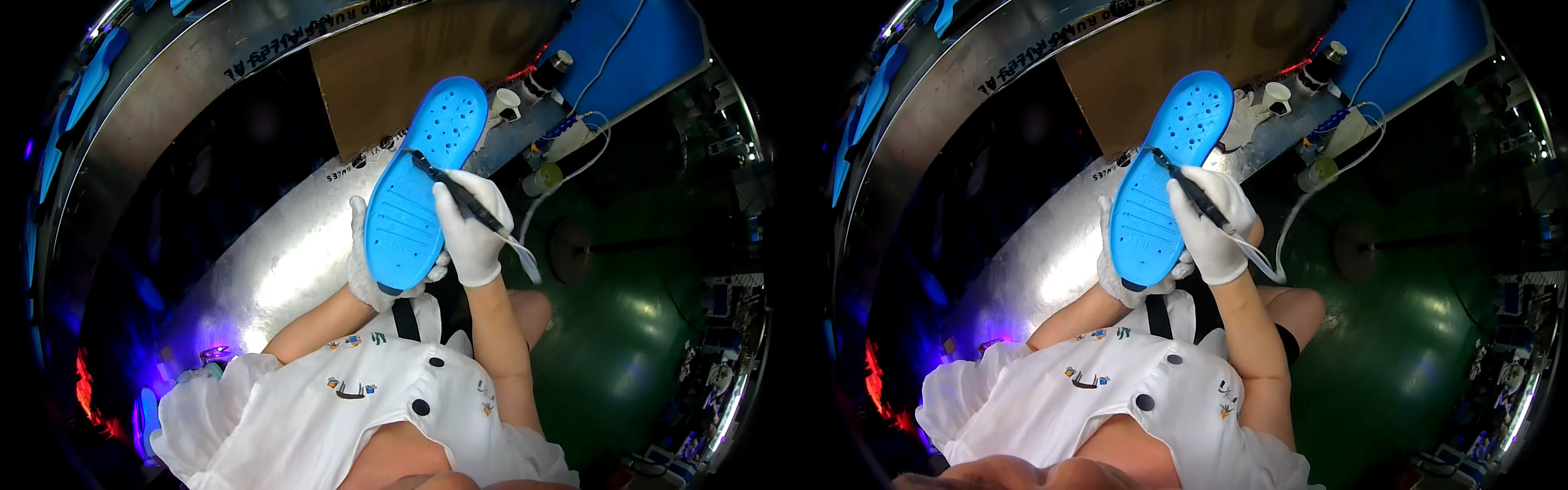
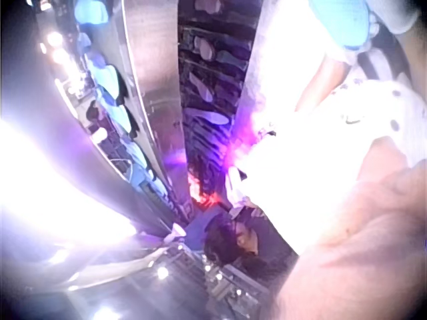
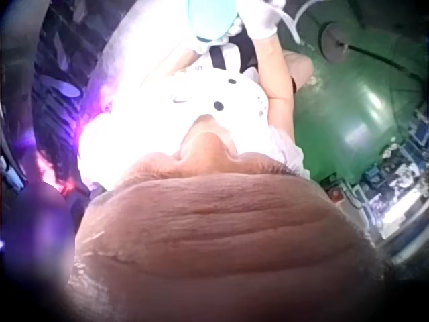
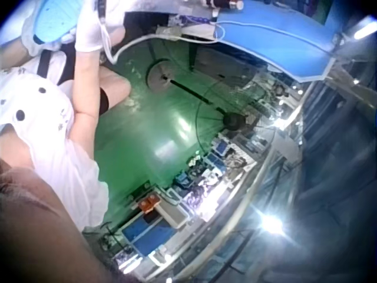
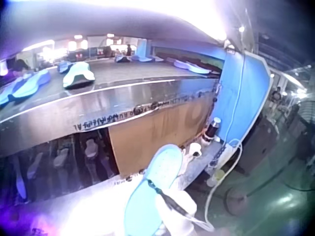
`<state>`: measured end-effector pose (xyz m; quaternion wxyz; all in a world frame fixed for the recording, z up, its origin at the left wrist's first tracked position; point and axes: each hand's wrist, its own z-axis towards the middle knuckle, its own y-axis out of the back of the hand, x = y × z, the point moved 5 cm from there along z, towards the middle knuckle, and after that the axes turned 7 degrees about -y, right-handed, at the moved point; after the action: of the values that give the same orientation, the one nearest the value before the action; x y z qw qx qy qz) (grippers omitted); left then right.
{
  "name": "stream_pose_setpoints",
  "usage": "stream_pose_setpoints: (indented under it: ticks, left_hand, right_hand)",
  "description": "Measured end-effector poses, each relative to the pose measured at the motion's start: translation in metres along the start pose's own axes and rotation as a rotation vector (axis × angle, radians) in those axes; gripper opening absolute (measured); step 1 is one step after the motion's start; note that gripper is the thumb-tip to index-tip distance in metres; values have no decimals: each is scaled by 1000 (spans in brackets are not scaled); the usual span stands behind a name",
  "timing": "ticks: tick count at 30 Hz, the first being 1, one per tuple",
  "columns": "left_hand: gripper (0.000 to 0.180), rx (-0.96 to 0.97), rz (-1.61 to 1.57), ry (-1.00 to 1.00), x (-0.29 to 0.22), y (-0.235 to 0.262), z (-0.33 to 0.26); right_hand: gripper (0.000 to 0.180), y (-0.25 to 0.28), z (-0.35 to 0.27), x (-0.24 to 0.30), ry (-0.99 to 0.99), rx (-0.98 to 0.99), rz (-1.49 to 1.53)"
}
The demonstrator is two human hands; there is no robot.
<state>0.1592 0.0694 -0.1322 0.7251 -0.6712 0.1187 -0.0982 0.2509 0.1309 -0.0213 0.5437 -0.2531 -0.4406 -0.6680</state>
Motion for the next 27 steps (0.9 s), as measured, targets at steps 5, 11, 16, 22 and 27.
stream_pose_setpoints:
  ticks: [5,11,16,22,27]
  left_hand:
    - [85,-318,528,-551,-21,9,-3]
    - [101,92,104,-186,-14,3,-5]
    - [99,-291,-65,-430,-18,1,6]
    - [91,330,170,-235,-19,-32,14]
    - [102,25,81,-407,-29,-13,11]
  right_hand:
    - [17,-20,-42,42,402,452,-139]
    - [13,-9,-38,36,384,217,-67]
    - [15,-3,-35,16,155,194,75]
    - [14,-14,-69,50,378,305,-60]
    - [17,-4,-50,29,265,141,1]
